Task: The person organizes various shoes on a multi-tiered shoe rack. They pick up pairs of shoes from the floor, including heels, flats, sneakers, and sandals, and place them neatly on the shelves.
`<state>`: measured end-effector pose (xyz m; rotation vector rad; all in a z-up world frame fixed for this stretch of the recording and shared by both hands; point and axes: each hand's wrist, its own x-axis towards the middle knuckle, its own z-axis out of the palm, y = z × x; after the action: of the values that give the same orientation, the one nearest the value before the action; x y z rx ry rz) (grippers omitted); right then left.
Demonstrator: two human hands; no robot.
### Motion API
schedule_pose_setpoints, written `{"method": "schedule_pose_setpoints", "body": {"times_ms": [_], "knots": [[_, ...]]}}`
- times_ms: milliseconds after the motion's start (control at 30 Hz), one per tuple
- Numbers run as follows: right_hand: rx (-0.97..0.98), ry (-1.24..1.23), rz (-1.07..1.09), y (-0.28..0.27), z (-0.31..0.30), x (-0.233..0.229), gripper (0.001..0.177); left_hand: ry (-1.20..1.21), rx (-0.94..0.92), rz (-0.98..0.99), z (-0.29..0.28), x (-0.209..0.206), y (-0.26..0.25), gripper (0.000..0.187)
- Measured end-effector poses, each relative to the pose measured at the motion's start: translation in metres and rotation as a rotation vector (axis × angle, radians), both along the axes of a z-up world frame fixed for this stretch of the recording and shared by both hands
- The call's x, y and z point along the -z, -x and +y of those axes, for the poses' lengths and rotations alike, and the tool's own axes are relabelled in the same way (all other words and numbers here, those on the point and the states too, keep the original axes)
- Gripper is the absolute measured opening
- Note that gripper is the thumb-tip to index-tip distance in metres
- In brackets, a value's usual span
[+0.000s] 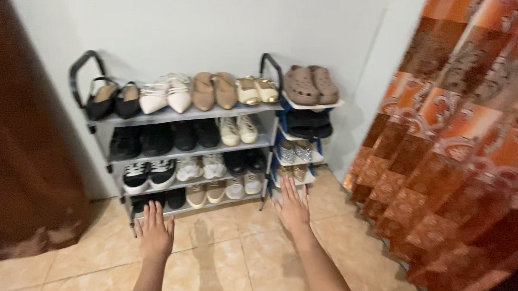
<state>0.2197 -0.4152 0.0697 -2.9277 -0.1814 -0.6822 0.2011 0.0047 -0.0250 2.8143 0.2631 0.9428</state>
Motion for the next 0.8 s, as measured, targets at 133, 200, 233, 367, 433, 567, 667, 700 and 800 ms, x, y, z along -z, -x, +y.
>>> {"method": "schedule_pose_setpoints", "body": {"times_ms": [133, 200, 233, 367, 433, 567, 667, 700, 800], "knots": [[0.033, -0.02, -0.124, -0.02, -0.025, -0.042, 0.072, 0.068, 0.119, -0.099, -0.051, -0.061, -0.032, 0.072], [0.046, -0.027, -0.176, -0.024, -0.033, -0.063, 0.073, 0.061, 0.16, -0.09, -0.083, -0.094, -0.042, 0.071], [0.048, -0.05, -0.187, -0.023, -0.037, -0.074, 0.073, 0.056, 0.179, -0.086, -0.1, -0.11, -0.044, 0.07], [0.064, -0.063, -0.217, -0.019, -0.045, -0.119, 0.074, 0.082, 0.279, -0.166, -0.152, -0.165, -0.047, 0.071], [0.056, -0.052, -0.273, -0.018, -0.048, -0.138, 0.075, 0.078, 0.321, -0.194, -0.169, -0.186, -0.045, 0.071], [0.055, -0.037, -0.344, -0.014, -0.052, -0.155, 0.076, 0.123, 0.362, -0.198, -0.176, -0.209, -0.032, 0.072], [0.074, -0.052, -0.346, -0.012, -0.041, -0.159, 0.076, 0.12, 0.342, -0.207, -0.158, -0.216, -0.019, 0.072], [0.07, -0.044, -0.356, -0.01, -0.036, -0.157, 0.076, 0.113, 0.332, -0.213, -0.15, -0.216, -0.015, 0.072], [0.039, -0.024, -0.373, -0.009, -0.02, -0.16, 0.076, 0.108, 0.297, -0.236, -0.123, -0.225, 0.001, 0.072]]}}
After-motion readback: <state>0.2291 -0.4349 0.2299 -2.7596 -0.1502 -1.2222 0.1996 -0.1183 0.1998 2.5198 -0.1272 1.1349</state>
